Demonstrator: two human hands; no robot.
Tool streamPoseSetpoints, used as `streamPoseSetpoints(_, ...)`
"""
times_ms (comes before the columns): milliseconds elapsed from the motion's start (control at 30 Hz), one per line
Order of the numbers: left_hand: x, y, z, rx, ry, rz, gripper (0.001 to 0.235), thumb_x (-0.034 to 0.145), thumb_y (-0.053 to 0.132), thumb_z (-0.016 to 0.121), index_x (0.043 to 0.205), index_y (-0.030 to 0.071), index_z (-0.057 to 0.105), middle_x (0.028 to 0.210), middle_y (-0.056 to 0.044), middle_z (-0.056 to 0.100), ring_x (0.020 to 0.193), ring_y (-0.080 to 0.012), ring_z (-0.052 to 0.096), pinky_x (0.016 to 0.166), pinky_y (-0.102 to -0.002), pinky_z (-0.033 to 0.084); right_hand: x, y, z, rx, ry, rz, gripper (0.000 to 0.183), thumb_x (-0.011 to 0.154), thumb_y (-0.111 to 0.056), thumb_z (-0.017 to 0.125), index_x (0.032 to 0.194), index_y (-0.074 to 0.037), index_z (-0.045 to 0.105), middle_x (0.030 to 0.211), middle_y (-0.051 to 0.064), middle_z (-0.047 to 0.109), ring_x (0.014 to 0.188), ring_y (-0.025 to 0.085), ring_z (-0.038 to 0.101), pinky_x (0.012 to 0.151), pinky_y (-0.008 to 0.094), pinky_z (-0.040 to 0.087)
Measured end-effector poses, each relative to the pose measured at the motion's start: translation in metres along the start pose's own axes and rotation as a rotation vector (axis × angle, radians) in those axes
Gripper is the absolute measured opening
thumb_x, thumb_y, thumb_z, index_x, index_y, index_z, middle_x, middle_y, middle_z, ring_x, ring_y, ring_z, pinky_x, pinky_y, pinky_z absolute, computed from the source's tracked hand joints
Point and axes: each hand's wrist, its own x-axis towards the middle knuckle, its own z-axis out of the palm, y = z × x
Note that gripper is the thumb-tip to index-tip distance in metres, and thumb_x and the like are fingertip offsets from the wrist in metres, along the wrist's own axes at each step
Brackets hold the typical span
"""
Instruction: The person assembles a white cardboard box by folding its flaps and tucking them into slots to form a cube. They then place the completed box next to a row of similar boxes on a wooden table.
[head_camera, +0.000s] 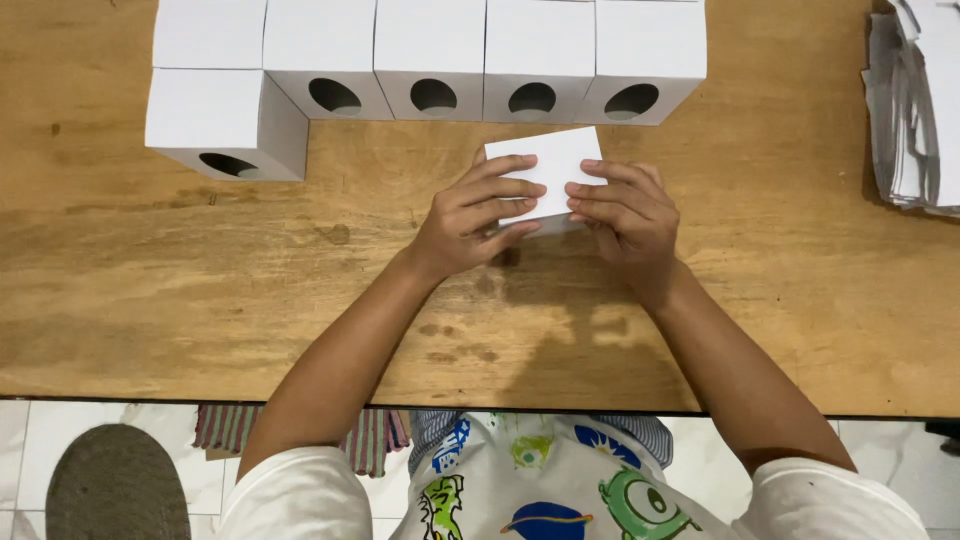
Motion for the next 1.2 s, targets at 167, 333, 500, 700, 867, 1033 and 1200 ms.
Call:
streamPoseSetpoints(167, -0.001, 0.002, 0.004, 0.002, 0.034, 0.005, 0.009, 0.078, 0.001, 0.079, 0.085, -0.001, 0.072, 0.09, -0.014, 0.072, 0.097, -0.0423, 0.066, 0.093, -0.053, 0.043, -0.005, 0.009, -0.002, 0.08, -0.013, -0.015, 0.012, 0.087, -0.013, 0.072, 0.09, -0.002, 0.074, 0.094, 0.013, 0.074, 0.096, 0.04, 0.067, 0.08, 0.045, 0.049)
streamPoseSetpoints(333, -0.002, -0.002, 0.003, 0.005, 0.032, 0.033, 0.009, 0.078, 0.0, 0.078, 0.085, -0.002, 0.071, 0.09, -0.014, 0.071, 0.096, -0.0422, 0.065, 0.092, -0.055, 0.042, -0.007, 0.012, 0.0, 0.078, 0.012, -0.026, 0.01, 0.088, -0.01, 0.071, 0.085, -0.001, 0.075, 0.09, 0.013, 0.074, 0.091, 0.04, 0.069, 0.076, 0.044, 0.051)
streamPoseSetpoints(500, -0.007, -0.002, 0.005, -0.045, 0.037, -0.042, 0.013, 0.077, -0.001, 0.079, 0.088, -0.001, 0.072, 0.093, -0.015, 0.071, 0.105, -0.0451, 0.062, 0.1, -0.058, 0.035, -0.002, 0.009, -0.003, 0.065, 0.001, -0.04, 0.011, 0.089, -0.011, 0.071, 0.087, -0.001, 0.075, 0.092, 0.013, 0.074, 0.092, 0.04, 0.069, 0.077, 0.045, 0.05)
streamPoseSetpoints(700, -0.006, -0.002, 0.0, -0.102, 0.012, -0.082, 0.015, 0.078, 0.002, 0.079, 0.091, -0.001, 0.072, 0.095, -0.015, 0.072, 0.109, -0.045, 0.06, 0.102, -0.057, 0.034, -0.005, 0.009, -0.003, 0.059, -0.016, -0.027, 0.011, 0.089, -0.012, 0.07, 0.089, -0.003, 0.075, 0.092, 0.013, 0.074, 0.093, 0.041, 0.068, 0.077, 0.046, 0.049)
streamPoseSetpoints(867, 0.0, 0.0, -0.005, -0.123, -0.027, -0.103, 0.013, 0.08, 0.0, 0.077, 0.092, -0.001, 0.072, 0.096, -0.016, 0.071, 0.109, -0.0454, 0.06, 0.099, -0.054, 0.04, -0.003, 0.008, -0.003, 0.074, -0.032, -0.008, 0.011, 0.089, -0.013, 0.07, 0.092, -0.003, 0.074, 0.094, 0.013, 0.073, 0.095, 0.041, 0.067, 0.078, 0.047, 0.048)
streamPoseSetpoints(1033, 0.002, 0.004, -0.005, -0.095, -0.044, -0.123, 0.008, 0.08, 0.0, 0.075, 0.089, 0.0, 0.073, 0.094, -0.013, 0.072, 0.105, -0.0421, 0.063, 0.095, -0.05, 0.047, -0.002, 0.005, -0.003, 0.06, -0.044, -0.003, 0.011, 0.086, -0.008, 0.074, 0.095, -0.002, 0.074, 0.098, 0.013, 0.073, 0.099, 0.04, 0.066, 0.082, 0.046, 0.048)
streamPoseSetpoints(1200, 0.003, 0.005, -0.001, -0.035, -0.047, -0.118, 0.015, 0.077, 0.002, 0.079, 0.09, 0.001, 0.072, 0.096, -0.013, 0.071, 0.106, -0.0424, 0.061, 0.093, -0.053, 0.047, 0.003, -0.003, 0.0, 0.007, -0.049, -0.038, 0.011, 0.086, -0.007, 0.073, 0.097, -0.007, 0.074, 0.1, 0.011, 0.071, 0.102, 0.04, 0.063, 0.082, 0.047, 0.046)
